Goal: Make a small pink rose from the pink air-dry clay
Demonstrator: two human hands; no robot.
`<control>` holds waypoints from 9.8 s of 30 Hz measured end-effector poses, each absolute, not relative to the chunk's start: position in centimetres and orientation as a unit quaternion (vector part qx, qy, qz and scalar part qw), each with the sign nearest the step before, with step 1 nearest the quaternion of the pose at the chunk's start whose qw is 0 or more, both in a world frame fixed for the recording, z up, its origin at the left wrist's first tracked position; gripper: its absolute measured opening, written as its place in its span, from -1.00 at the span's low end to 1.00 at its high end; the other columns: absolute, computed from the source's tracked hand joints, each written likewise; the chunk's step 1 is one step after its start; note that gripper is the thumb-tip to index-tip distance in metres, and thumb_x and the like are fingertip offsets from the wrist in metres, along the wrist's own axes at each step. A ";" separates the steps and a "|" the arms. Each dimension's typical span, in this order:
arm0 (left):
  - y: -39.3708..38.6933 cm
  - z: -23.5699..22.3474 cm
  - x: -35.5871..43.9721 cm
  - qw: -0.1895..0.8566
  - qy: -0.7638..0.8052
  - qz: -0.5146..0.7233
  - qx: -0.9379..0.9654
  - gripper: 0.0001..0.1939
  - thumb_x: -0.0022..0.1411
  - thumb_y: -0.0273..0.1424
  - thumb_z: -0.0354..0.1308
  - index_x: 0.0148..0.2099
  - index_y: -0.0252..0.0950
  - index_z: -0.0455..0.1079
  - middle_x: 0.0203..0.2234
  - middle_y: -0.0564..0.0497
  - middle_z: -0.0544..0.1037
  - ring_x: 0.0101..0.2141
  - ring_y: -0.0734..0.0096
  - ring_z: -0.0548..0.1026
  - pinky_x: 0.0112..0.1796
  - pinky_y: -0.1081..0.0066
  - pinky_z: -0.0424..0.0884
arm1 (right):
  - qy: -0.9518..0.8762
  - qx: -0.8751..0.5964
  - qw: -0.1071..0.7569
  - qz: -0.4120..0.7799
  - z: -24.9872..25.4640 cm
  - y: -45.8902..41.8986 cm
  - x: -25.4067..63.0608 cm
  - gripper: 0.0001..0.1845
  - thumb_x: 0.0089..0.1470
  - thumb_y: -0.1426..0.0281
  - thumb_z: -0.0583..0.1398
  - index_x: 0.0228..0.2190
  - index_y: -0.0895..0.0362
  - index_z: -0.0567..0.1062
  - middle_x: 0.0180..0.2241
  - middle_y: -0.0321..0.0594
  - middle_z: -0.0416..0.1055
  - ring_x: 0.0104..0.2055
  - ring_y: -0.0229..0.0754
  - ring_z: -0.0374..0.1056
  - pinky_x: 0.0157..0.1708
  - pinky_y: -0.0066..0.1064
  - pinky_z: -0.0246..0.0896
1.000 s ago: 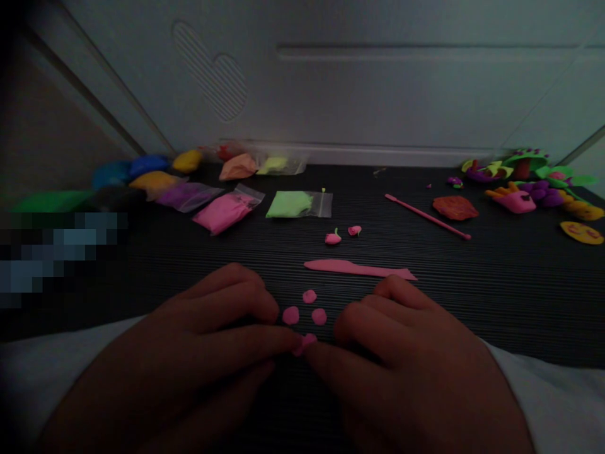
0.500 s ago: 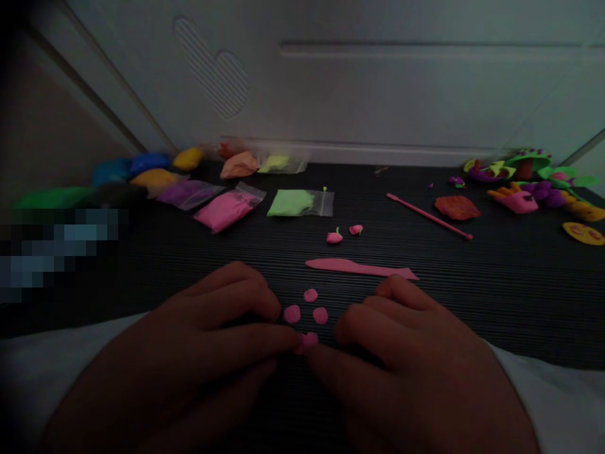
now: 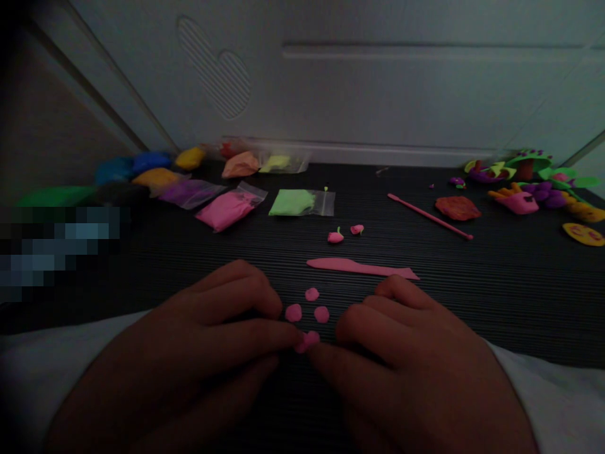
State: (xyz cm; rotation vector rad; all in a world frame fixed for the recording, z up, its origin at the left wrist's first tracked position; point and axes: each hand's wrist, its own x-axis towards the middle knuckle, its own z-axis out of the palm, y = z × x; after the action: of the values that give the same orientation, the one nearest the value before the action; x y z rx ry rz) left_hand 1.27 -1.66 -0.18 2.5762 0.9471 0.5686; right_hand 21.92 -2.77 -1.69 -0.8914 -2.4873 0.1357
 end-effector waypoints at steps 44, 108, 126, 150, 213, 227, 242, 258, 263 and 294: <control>-1.0 0.1 1.1 0.121 0.379 0.232 0.887 -0.83 0.12 -0.52 -0.01 -0.34 -0.31 0.42 -0.44 0.00 0.37 -0.35 0.38 0.26 -0.33 0.32 0.23 | -0.886 -0.410 0.202 -0.073 -1.1 0.2 23.5 -0.75 0.03 0.40 0.11 -0.18 0.09 0.40 -0.26 -0.15 0.34 -0.23 -0.12 0.24 -0.28 -0.19 0.16; -0.6 -0.4 1.3 0.006 0.317 0.203 0.927 -0.86 0.16 -0.43 0.05 -0.35 -0.32 0.44 -0.41 0.01 0.44 -0.31 0.36 0.27 -0.28 0.35 0.27 | -0.913 -0.334 0.231 -0.044 -1.1 -0.3 23.5 -0.74 0.04 0.44 0.07 -0.18 0.10 0.36 -0.27 -0.20 0.32 -0.24 -0.17 0.21 -0.29 -0.24 0.18; -0.4 -0.2 1.2 0.015 0.312 0.170 0.935 -0.81 0.20 -0.45 -0.01 -0.30 -0.31 0.44 -0.38 0.00 0.43 -0.29 0.34 0.26 -0.26 0.33 0.25 | -0.896 -0.352 0.271 0.009 -1.2 -0.6 23.0 -0.76 0.03 0.53 0.06 -0.23 0.11 0.40 -0.26 -0.21 0.34 -0.22 -0.20 0.19 -0.24 -0.24 0.06; -0.5 0.6 1.4 0.194 0.315 0.275 0.888 -0.92 0.13 -0.49 0.10 -0.32 -0.29 0.42 -0.38 0.04 0.39 -0.30 0.51 0.35 -0.25 0.50 0.31 | -0.903 -0.302 0.304 0.024 -1.0 -1.6 21.8 -0.82 0.00 0.41 0.16 -0.27 0.08 0.43 -0.30 -0.25 0.39 -0.23 -0.18 0.21 -0.22 -0.20 0.04; -0.9 0.6 1.4 0.241 0.298 0.300 0.873 -0.84 0.09 -0.45 0.13 -0.22 -0.35 0.35 -0.40 0.03 0.39 -0.32 0.46 0.34 -0.27 0.46 0.24 | -0.828 -0.384 0.342 0.223 0.0 -2.5 21.0 -0.91 0.00 0.50 0.11 -0.43 0.06 0.36 -0.43 -0.39 0.34 -0.37 -0.33 0.26 -0.35 -0.39 0.09; -0.8 0.7 1.5 0.208 0.277 0.300 0.889 -0.90 0.09 -0.55 0.09 -0.32 -0.33 0.39 -0.40 0.02 0.44 -0.29 0.46 0.34 -0.24 0.44 0.28 | -0.842 -0.372 0.333 0.204 0.0 -2.7 21.1 -0.87 -0.03 0.48 0.13 -0.37 0.03 0.37 -0.40 -0.35 0.36 -0.32 -0.27 0.28 -0.29 -0.35 0.12; -0.1 1.1 1.0 0.366 0.244 0.260 0.859 -0.85 0.15 -0.48 0.02 -0.37 -0.34 0.43 -0.42 -0.01 0.46 -0.29 0.42 0.37 -0.19 0.41 0.27 | -0.917 -0.250 0.308 0.042 0.4 -3.2 22.3 -0.74 -0.03 0.52 0.15 -0.24 0.03 0.35 -0.43 -0.39 0.43 -0.40 -0.28 0.31 -0.09 -0.19 0.00; -0.4 1.4 1.3 0.400 0.274 0.261 0.834 -0.97 0.05 -0.54 0.16 -0.41 -0.38 0.44 -0.48 0.04 0.44 -0.34 0.50 0.38 -0.25 0.46 0.30 | -0.908 -0.282 0.305 0.055 0.3 -3.1 21.8 -0.70 -0.07 0.54 0.16 -0.24 0.05 0.31 -0.37 -0.29 0.41 -0.31 -0.21 0.31 -0.17 -0.19 0.12; -0.5 1.4 1.4 0.369 0.273 0.266 0.847 -0.96 0.05 -0.53 0.16 -0.41 -0.39 0.44 -0.46 0.01 0.46 -0.34 0.48 0.38 -0.25 0.45 0.31 | -0.856 -0.372 0.333 0.133 0.2 -3.5 21.1 -0.91 0.00 0.46 0.11 -0.40 0.04 0.38 -0.37 -0.28 0.36 -0.30 -0.23 0.29 -0.27 -0.31 0.22; -0.4 0.2 1.3 0.238 0.304 0.261 0.885 -0.85 0.14 -0.50 0.03 -0.33 -0.33 0.44 -0.43 0.04 0.42 -0.34 0.49 0.34 -0.25 0.47 0.22 | -0.888 -0.402 0.190 0.116 -0.5 -2.0 22.2 -0.93 -0.03 0.39 0.10 -0.42 0.05 0.39 -0.23 -0.20 0.30 -0.18 -0.11 0.24 -0.27 -0.17 0.22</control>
State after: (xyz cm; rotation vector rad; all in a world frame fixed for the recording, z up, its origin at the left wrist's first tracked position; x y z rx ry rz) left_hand 1.30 -0.36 0.23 2.4245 0.8333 0.7147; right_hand 22.23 -1.96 -0.48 -1.1295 -2.4964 0.3248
